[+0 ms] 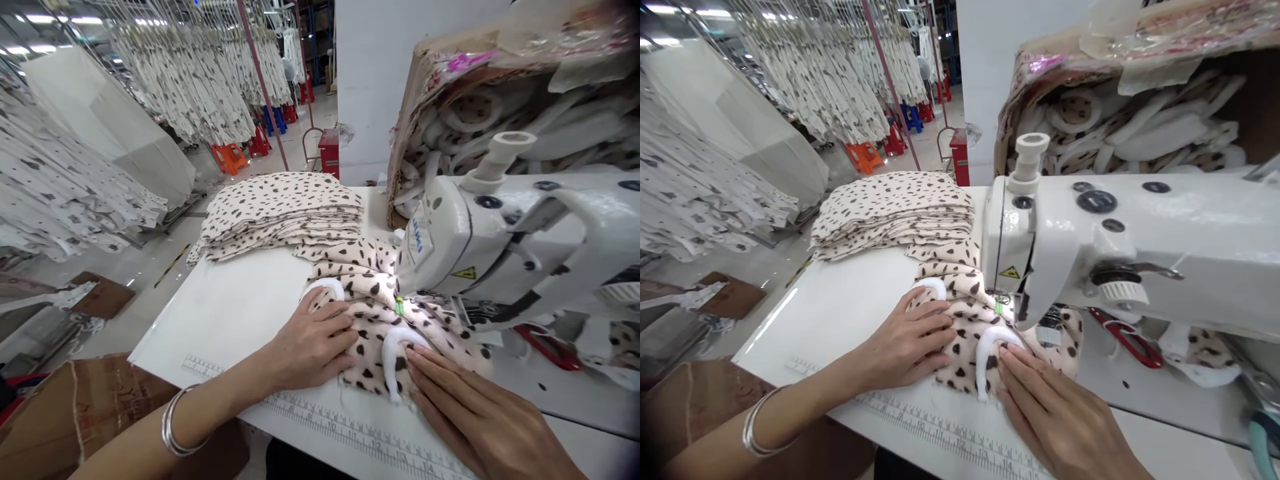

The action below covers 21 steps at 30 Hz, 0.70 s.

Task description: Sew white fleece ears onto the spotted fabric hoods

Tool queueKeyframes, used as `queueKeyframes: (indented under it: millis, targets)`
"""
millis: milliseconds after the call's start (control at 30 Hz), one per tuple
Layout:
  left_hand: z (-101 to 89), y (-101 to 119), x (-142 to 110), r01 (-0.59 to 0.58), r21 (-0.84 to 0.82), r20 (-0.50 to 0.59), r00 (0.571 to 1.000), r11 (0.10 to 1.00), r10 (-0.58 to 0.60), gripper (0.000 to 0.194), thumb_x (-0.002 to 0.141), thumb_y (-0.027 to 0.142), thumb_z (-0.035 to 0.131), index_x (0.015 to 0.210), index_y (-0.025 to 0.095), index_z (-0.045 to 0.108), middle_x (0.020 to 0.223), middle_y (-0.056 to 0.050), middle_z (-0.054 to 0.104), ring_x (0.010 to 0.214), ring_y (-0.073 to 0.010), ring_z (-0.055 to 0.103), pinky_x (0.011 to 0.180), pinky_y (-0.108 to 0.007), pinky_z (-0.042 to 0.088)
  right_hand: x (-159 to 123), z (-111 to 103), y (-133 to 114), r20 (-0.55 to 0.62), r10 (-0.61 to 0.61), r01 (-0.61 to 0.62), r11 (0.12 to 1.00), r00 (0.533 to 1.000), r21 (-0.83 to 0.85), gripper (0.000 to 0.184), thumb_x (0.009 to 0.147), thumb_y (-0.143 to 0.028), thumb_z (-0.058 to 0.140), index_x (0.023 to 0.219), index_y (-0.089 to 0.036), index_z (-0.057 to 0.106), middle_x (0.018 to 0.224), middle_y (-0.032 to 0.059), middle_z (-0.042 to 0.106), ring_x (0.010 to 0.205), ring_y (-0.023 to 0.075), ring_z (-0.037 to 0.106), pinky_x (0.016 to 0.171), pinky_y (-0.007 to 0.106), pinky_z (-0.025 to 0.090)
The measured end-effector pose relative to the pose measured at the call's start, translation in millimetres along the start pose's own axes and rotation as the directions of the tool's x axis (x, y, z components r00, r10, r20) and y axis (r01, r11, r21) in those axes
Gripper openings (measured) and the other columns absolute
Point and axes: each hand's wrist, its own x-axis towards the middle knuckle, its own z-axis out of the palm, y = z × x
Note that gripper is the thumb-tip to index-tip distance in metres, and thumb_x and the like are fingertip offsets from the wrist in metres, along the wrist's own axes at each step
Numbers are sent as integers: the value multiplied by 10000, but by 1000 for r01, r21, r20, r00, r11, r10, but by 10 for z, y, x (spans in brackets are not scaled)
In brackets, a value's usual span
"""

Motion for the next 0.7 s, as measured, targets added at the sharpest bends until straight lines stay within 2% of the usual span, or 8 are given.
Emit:
queueKeyframes:
  millis: [100, 200, 300, 467, 567, 700]
  targets:
    - [26, 3, -25, 68, -26, 20, 998, 997, -68, 357, 949, 415, 512, 1187, 155, 566, 1107, -98, 646, 1221, -262, 498, 1157, -591, 66, -43, 12, 23, 4, -16, 15, 1000, 1000, 20, 328, 907, -180, 543, 1218, -103, 618, 1246, 101, 632, 1124, 233, 615, 898, 323, 567]
    - [25, -12, -2, 120, -33, 59, 991, 992, -118, 557, 898, 528, 545, 1304, 149, 496, 1186, -129, 602, 1179, -283, 514, 1151, -613, 20, -92, 42, 54, 12, -19, 18, 999, 1000, 44, 450, 908, -191, 531, 1350, -111, 514, 1268, 89, 620, 1126, 238, 613, 879, 317, 573]
    - [25, -41, 17, 144, -64, 77, 987, 988, -139, 596, 867, 564, 567, 1303, 163, 508, 1188, -131, 585, 1134, -289, 530, 1150, -611, 25, -136, 80, 80, 33, -15, 14, 999, 999, 40, 495, 911, -223, 525, 1391, -117, 469, 1300, 77, 599, 1128, 239, 612, 821, 288, 585]
    - [66, -104, 16, 172, -132, 72, 984, 976, -164, 675, 800, 616, 626, 1319, 199, 510, 1112, -97, 599, 1105, -281, 534, 1159, -582, 31, -168, 120, 88, 86, 13, -16, 999, 996, 37, 387, 964, -277, 410, 1303, -171, 565, 1341, 57, 572, 1191, 236, 567, 704, 254, 599]
    - [95, -142, 3, 187, -168, 64, 982, 968, -179, 680, 768, 601, 675, 1307, 214, 523, 1127, -82, 602, 1127, -265, 532, 1174, -541, 43, -229, 150, 88, 129, 29, -33, 999, 991, 25, 399, 963, -263, 393, 1328, -187, 538, 1380, 52, 538, 1245, 248, 518, 719, 256, 601]
    - [105, -163, -40, 215, -242, 15, 976, 946, -218, 709, 766, 571, 699, 1337, 221, 466, 1276, -89, 578, 1257, -265, 477, 1188, -515, -18, -332, 189, 102, 153, 4, -4, 1000, 988, 4, 439, 956, -232, 368, 1373, -156, 483, 1422, 63, 492, 1287, 254, 473, 802, 280, 587]
